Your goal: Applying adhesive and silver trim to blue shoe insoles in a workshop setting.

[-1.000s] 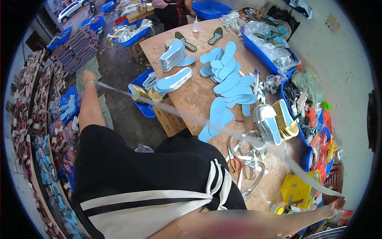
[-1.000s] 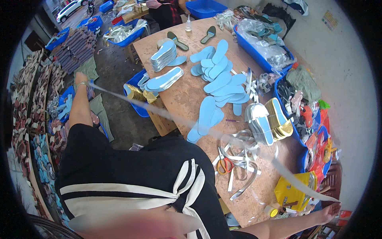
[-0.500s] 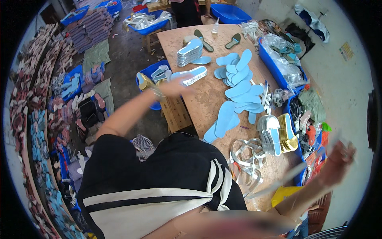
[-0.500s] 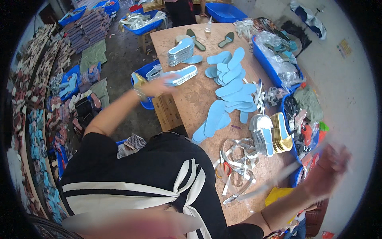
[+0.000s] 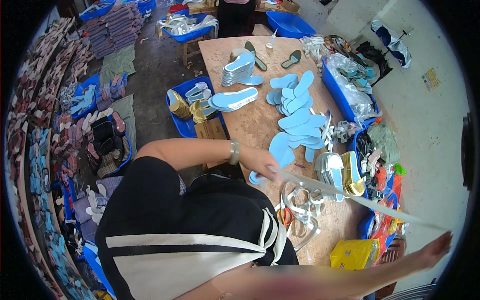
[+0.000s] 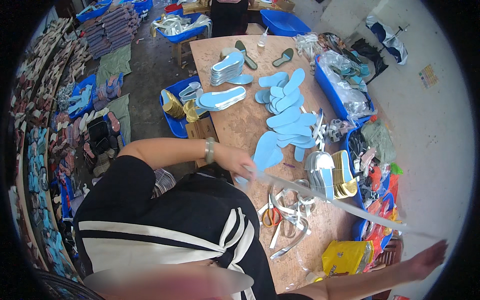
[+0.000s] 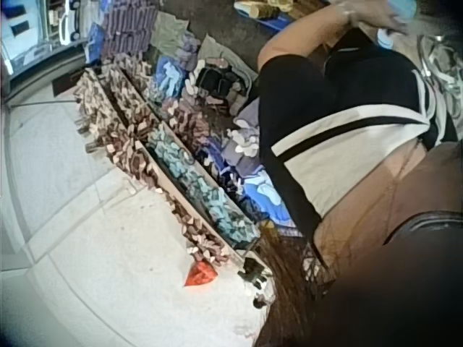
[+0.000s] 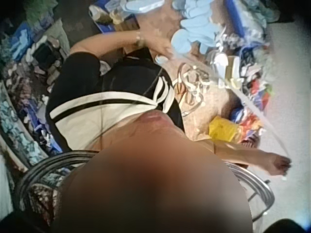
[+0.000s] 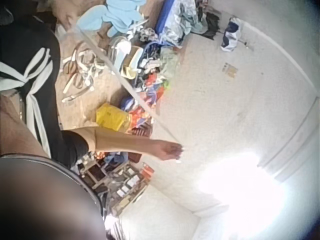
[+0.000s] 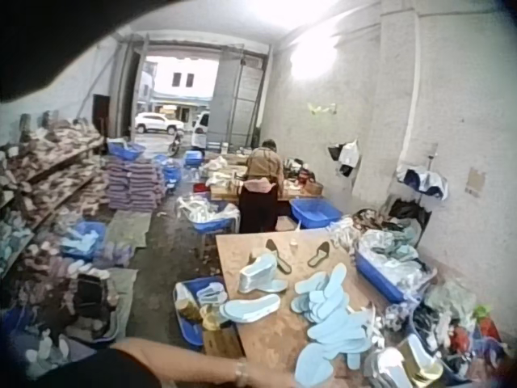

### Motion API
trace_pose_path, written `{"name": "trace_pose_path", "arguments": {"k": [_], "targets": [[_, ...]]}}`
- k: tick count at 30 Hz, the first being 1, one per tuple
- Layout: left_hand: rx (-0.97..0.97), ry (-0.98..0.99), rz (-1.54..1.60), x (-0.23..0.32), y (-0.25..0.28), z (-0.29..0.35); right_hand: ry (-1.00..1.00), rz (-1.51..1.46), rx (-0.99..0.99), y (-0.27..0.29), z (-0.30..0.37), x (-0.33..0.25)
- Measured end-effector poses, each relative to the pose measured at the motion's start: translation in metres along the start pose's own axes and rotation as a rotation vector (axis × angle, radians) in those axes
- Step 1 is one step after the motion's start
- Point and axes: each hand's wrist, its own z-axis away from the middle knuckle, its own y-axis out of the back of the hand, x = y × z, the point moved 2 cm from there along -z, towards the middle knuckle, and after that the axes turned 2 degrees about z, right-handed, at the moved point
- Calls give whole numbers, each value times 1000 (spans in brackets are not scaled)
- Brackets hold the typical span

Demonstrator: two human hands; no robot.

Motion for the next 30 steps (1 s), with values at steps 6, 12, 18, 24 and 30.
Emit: {"name": "trace_pose_path", "arguments": {"k": [6,12,18,24,30], "targets": [[338,-105,-96,-32,12,47,-264,539,-71,212,59,-6],[642,-68,-300,20,16,31,-336,1748,-875,221,252,46],[478,-150,-555,59,-47,-24,-839,559,-1322,0,449,97],[497,-232,-594,36,-44,16,-1035,552,-1405,-22,462,94],[680,-210,-508,26,-33,53,-697,372,-1571,-17,450,113]]}}
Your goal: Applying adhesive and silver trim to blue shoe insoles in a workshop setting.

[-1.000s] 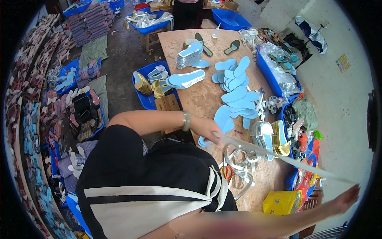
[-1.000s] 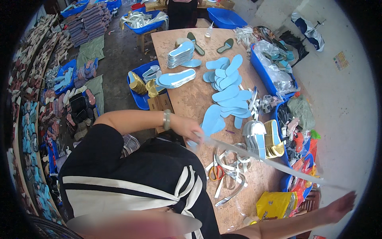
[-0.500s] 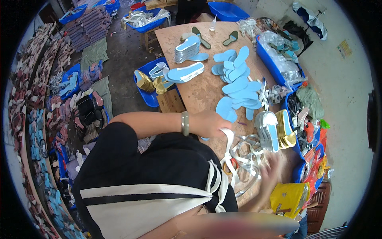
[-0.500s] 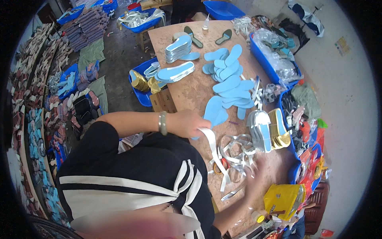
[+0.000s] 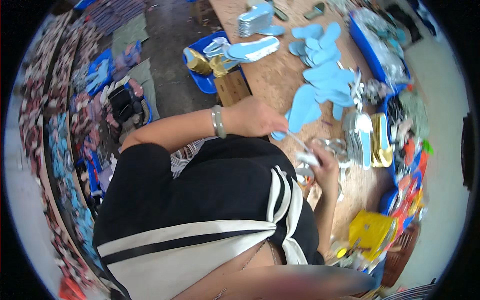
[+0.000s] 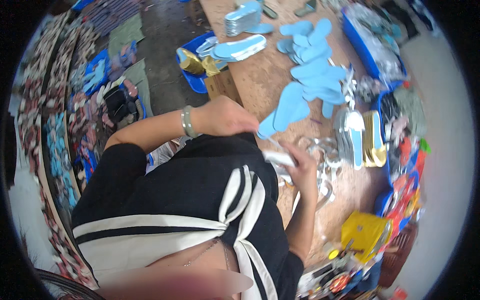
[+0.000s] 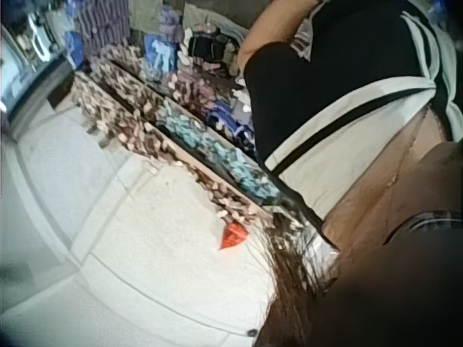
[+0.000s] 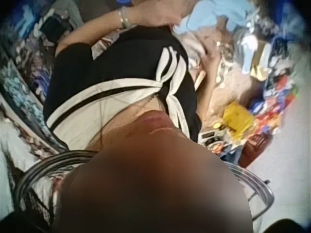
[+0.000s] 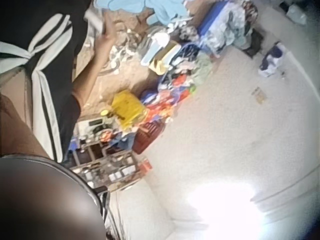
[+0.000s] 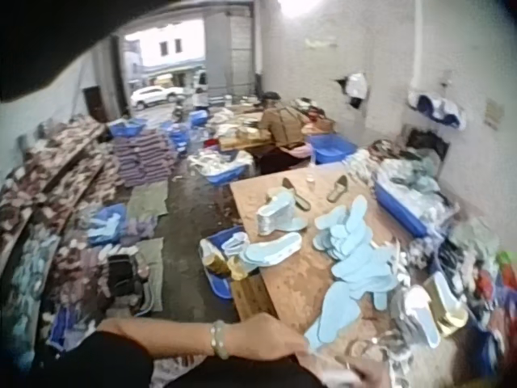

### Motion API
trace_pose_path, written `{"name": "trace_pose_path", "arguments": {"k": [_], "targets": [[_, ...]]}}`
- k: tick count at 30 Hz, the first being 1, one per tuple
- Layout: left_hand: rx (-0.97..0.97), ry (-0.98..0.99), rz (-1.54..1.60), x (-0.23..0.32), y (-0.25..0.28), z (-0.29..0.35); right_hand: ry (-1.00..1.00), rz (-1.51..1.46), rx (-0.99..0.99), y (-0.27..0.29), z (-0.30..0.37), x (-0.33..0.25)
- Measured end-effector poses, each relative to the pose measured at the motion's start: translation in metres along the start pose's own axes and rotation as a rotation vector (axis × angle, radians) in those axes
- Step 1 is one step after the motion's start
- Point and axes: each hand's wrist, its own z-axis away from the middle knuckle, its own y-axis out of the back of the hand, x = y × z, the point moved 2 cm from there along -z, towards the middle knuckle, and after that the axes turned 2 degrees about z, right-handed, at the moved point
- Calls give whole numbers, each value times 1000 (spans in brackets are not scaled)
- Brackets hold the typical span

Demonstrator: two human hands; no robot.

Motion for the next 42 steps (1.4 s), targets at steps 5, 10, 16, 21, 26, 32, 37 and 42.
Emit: {"name": "trace_pose_path", "arguments": {"k": [5,10,16,21,26,32,37,42], "targets": [[247,411,247,-23,10,-5,-90,-545,349,10,-47,7],[468,691,649,-75,48,21,-27,-1109,775,101,-38,32],[885,856,1451,-210,153,135,187,-935,1287,261,88,86],[1477,997,988,-313,221,277,272,-1033,1325,351,211,155],[1784,865,927,-356,266,389,-56,-539,2025,415,357,192],[1356,1312,-237,-354,306,422,-131,-111,2079,401,347,108],[540,1654,-871,-311,280,322,-99,-244,1606,340,220,29],[272,1189,-746,-212,212,144,-186,-44,897,217,82,-26]]}}
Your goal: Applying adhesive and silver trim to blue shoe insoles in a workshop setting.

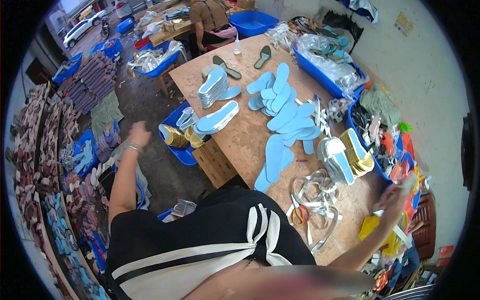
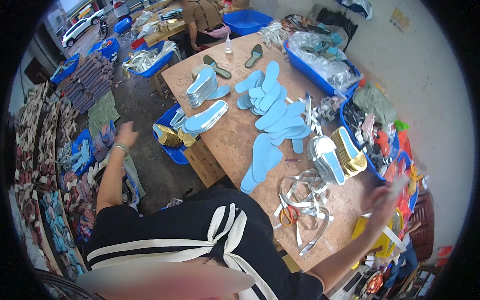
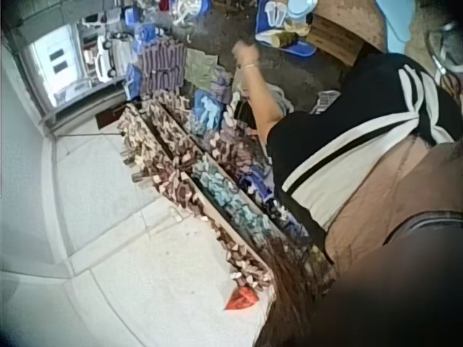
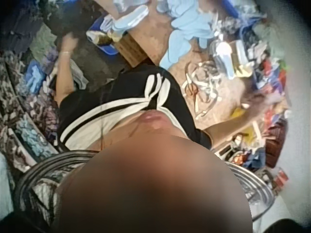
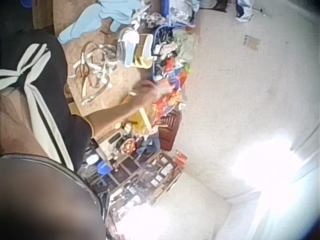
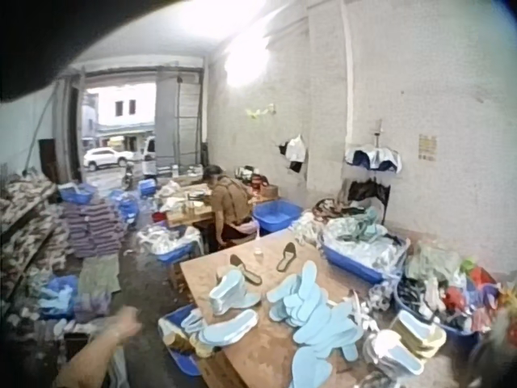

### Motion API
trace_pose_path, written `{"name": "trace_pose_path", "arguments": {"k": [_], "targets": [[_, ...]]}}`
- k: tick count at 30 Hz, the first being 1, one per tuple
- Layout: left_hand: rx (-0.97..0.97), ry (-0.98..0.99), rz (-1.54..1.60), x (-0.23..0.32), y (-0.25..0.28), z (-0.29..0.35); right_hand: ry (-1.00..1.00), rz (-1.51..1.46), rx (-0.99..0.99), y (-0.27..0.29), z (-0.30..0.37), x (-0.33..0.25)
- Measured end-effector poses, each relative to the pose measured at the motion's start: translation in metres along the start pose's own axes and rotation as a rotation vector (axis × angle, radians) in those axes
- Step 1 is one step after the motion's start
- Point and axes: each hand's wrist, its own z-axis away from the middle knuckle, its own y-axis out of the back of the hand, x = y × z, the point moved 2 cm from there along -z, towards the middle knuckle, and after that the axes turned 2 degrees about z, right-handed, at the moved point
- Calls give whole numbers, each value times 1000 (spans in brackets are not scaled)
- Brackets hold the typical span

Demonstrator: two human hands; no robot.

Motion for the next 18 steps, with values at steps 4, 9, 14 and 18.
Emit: {"name": "trace_pose_path", "arguments": {"k": [4,9,14,18], "targets": [[-812,-688,968,184,26,90,-112,-217,-511,-127,51,-21],[-1008,-1233,1475,313,55,196,-388,-634,-808,-208,95,-19],[-1403,-919,1532,329,56,229,-530,-847,-742,-210,122,-10],[-1165,-959,1498,331,43,245,-424,-669,-443,-200,136,-2]]}}
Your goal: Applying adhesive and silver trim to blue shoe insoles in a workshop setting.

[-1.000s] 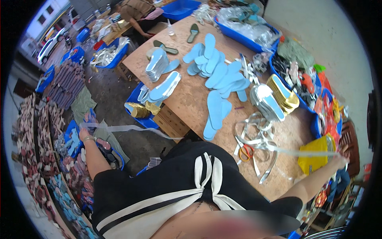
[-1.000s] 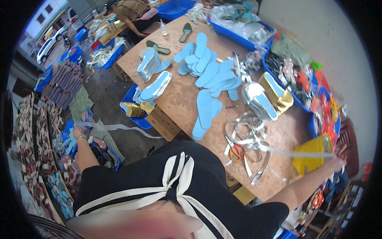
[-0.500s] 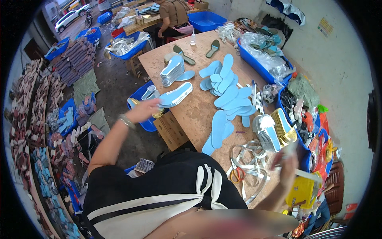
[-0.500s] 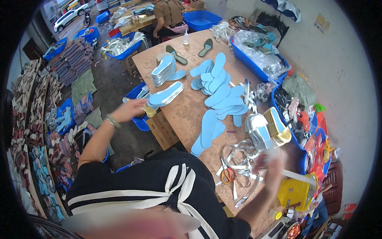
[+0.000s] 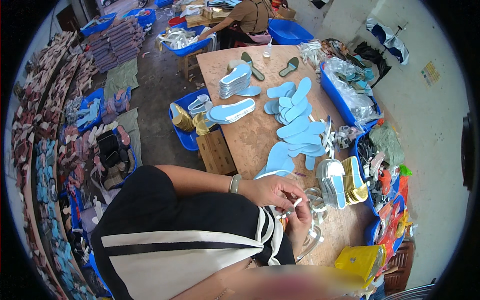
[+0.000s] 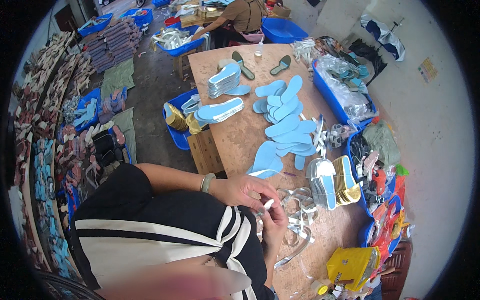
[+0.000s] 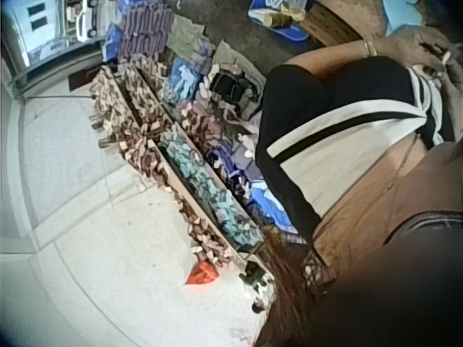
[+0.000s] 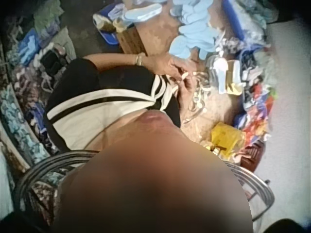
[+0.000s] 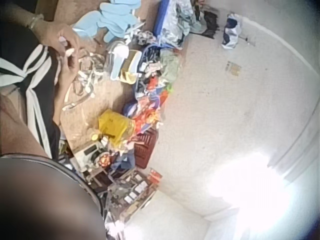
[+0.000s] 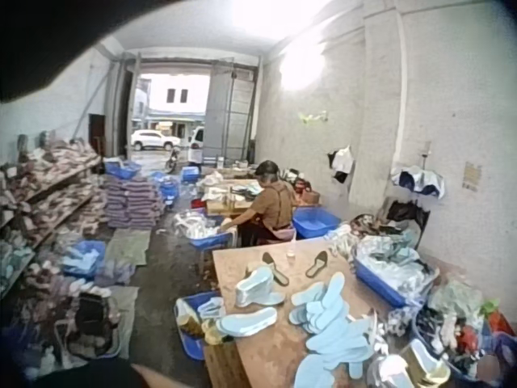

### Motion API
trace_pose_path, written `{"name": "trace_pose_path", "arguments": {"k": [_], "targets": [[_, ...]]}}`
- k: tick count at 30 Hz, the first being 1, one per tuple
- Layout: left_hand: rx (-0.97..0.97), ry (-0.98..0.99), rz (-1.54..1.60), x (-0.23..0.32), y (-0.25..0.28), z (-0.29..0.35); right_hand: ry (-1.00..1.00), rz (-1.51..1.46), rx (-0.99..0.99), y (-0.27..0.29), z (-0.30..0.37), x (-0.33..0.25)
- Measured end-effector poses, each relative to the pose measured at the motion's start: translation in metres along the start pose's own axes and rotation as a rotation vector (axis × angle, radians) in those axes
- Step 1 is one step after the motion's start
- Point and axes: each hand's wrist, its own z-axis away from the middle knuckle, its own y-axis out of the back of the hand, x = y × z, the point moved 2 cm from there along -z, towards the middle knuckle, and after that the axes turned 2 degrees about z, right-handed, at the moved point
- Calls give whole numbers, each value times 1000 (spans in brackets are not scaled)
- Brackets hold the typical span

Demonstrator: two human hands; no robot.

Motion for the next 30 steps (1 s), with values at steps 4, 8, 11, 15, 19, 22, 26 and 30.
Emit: {"name": "trace_pose_path", "arguments": {"k": [4,8,11,15,19,22,26,30], "targets": [[92,-186,-326,-10,-5,2,227,85,162,4,11,0],[103,-249,-333,-14,-12,7,181,90,236,7,18,1],[185,-159,-207,-18,-15,12,198,110,231,9,21,2],[172,-111,-123,-21,-23,19,284,172,176,11,22,3],[273,-91,-153,-23,-25,25,489,474,178,7,23,4],[307,-98,-154,-24,-29,28,686,619,227,3,25,3],[307,-121,-159,-27,-33,27,849,721,293,2,24,2],[295,-100,-138,-28,-35,25,920,803,310,5,25,4]]}}
